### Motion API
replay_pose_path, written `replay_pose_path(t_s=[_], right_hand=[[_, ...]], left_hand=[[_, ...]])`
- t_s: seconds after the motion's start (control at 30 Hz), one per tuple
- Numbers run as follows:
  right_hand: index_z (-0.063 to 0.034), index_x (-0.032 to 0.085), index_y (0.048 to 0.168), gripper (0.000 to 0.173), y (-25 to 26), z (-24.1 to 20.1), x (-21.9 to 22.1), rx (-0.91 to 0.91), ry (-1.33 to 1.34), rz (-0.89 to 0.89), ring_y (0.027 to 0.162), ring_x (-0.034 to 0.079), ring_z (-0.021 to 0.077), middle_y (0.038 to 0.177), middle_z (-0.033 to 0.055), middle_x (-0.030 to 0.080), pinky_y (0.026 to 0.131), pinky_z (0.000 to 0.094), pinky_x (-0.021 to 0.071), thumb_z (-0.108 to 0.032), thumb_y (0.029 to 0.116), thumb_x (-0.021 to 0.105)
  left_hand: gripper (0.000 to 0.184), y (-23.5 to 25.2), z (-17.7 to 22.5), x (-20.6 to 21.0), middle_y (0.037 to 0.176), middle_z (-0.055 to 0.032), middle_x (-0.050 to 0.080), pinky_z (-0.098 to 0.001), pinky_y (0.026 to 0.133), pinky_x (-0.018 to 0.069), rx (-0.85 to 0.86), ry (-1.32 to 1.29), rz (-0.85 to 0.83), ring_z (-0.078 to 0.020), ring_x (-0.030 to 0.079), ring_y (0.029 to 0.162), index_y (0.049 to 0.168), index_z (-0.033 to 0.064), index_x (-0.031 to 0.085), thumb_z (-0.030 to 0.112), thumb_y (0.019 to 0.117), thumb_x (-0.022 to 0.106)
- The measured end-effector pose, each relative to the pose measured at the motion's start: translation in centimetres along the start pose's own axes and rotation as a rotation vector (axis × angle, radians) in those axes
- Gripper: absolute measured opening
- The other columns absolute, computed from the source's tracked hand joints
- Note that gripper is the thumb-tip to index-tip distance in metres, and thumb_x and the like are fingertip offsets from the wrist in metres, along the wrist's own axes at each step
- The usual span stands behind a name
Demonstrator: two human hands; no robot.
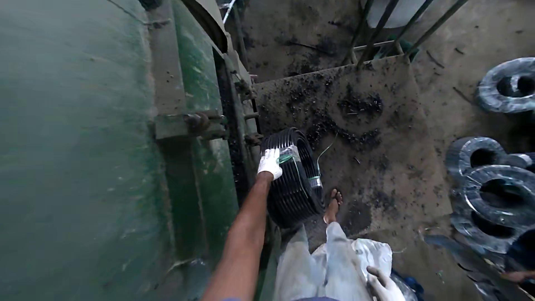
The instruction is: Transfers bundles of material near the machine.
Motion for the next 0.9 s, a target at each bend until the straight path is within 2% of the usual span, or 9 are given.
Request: replay_pose_path(t_s=[0.1, 0.17, 0.3, 0.43, 0.57, 0.6, 0.7, 0.8, 0.9], right_hand=[[-0.0119, 0.061, 0.141, 0.049, -0.3, -0.6, 0.8, 0.011, -0.024, -0.010, 0.109, 0.071, 0.0303, 0.125, 0.0152, 0.071, 0.096, 0.0547, 0.0568, -0.042, 0.1027, 0.055], [-0.0191, 0.063, 0.139, 0.049, 1.6, 1.7, 1.3, -0.004, -0.062, 0.007, 0.109, 0.072, 0.0277, 0.123, 0.0112, 0.073, 0.097, 0.0559, 0.0577, -0.049, 0.1002, 0.057], [-0.0244, 0.064, 0.139, 0.049, 2.7, 2.2, 1.2, 0.002, -0.078, 0.003, 0.111, 0.071, 0.0252, 0.124, 0.0081, 0.073, 0.099, 0.0558, 0.0568, -0.053, 0.0995, 0.057], [-0.0250, 0.063, 0.140, 0.048, 3.3, 1.5, 1.2, 0.019, -0.039, -0.004, 0.104, 0.074, 0.0233, 0.118, 0.0066, 0.075, 0.094, 0.0529, 0.0598, -0.051, 0.1005, 0.055], [-0.0250, 0.064, 0.139, 0.047, 3.3, 0.6, 1.2, 0.022, -0.037, -0.008, 0.100, 0.075, 0.0232, 0.115, 0.0057, 0.076, 0.092, 0.0522, 0.0608, -0.051, 0.1008, 0.056], [-0.0245, 0.064, 0.138, 0.046, 3.4, 0.5, 1.3, 0.015, -0.034, -0.002, 0.101, 0.075, 0.0233, 0.115, 0.0059, 0.076, 0.092, 0.0525, 0.0608, -0.051, 0.1008, 0.056], [-0.0245, 0.064, 0.138, 0.046, 4.0, 0.3, 1.8, -0.016, -0.029, -0.001, 0.102, 0.074, 0.0225, 0.116, 0.0055, 0.076, 0.094, 0.0522, 0.0608, -0.051, 0.1004, 0.057], [-0.0232, 0.064, 0.138, 0.045, 3.7, -0.2, 2.5, -0.037, -0.065, -0.024, 0.107, 0.073, 0.0223, 0.121, 0.0059, 0.075, 0.097, 0.0521, 0.0597, -0.048, 0.1014, 0.056], [-0.0143, 0.058, 0.145, 0.045, 1.2, -5.3, 2.8, 0.062, -0.081, -0.067, 0.123, 0.066, 0.0293, 0.136, 0.0133, 0.066, 0.107, 0.0537, 0.0502, -0.037, 0.1069, 0.051]], left_hand=[[0.091, 0.8, 0.2, -0.1, 0.150, -0.0169, 0.051, -0.0555, 0.113, 0.0411, 0.009, -0.018, 0.047, -0.0366, 0.049, 0.137, 0.154, 0.0122, 0.043, 0.028, 0.0728, 0.082], [0.090, 1.5, 0.2, -0.7, 0.144, -0.0169, 0.053, -0.0555, 0.106, 0.0470, -0.008, 0.024, 0.013, -0.0363, 0.055, 0.129, 0.149, 0.0139, 0.049, 0.032, 0.0682, 0.083], [0.088, 2.6, -0.2, -1.3, 0.140, -0.0162, 0.054, -0.0548, 0.101, 0.0521, -0.003, 0.026, -0.024, -0.0358, 0.056, 0.126, 0.144, 0.0146, 0.055, 0.035, 0.0636, 0.085], [0.081, 3.0, -0.6, -1.9, 0.135, -0.0127, 0.058, -0.0553, 0.095, 0.0552, -0.002, -0.005, -0.040, -0.0342, 0.060, 0.121, 0.137, 0.0172, 0.060, 0.032, 0.0620, 0.087], [0.052, 2.3, -0.8, -2.2, 0.119, -0.0102, 0.068, -0.0568, 0.092, 0.0542, 0.048, 0.015, -0.018, -0.0332, 0.064, 0.112, 0.117, 0.0161, 0.068, 0.033, 0.0707, 0.084], [0.049, 2.3, -0.9, -2.0, 0.116, -0.0094, 0.069, -0.0565, 0.093, 0.0540, 0.064, 0.022, -0.007, -0.0329, 0.065, 0.111, 0.117, 0.0168, 0.069, 0.033, 0.0732, 0.083], [0.050, 2.2, -0.7, -0.9, 0.124, -0.0116, 0.066, -0.0548, 0.099, 0.0527, 0.088, 0.064, 0.005, -0.0344, 0.062, 0.117, 0.130, 0.0161, 0.064, 0.028, 0.0824, 0.077], [0.028, 0.9, -0.2, 0.3, 0.121, -0.0156, 0.067, -0.0530, 0.096, 0.0553, 0.074, 0.111, 0.040, -0.0352, 0.065, 0.114, 0.121, 0.0081, 0.068, 0.019, 0.0955, 0.066], [0.024, 0.7, 0.0, 0.4, 0.119, -0.0160, 0.067, -0.0527, 0.092, 0.0568, 0.060, 0.147, 0.049, -0.0351, 0.067, 0.110, 0.120, 0.0072, 0.068, 0.013, 0.0975, 0.062]])
Point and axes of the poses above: each hand's wrist, its own y-axis towards the middle knuckle, its own x-axis out of the palm, z = x × y, the point moved 3 cm from there along y, towards the middle knuckle
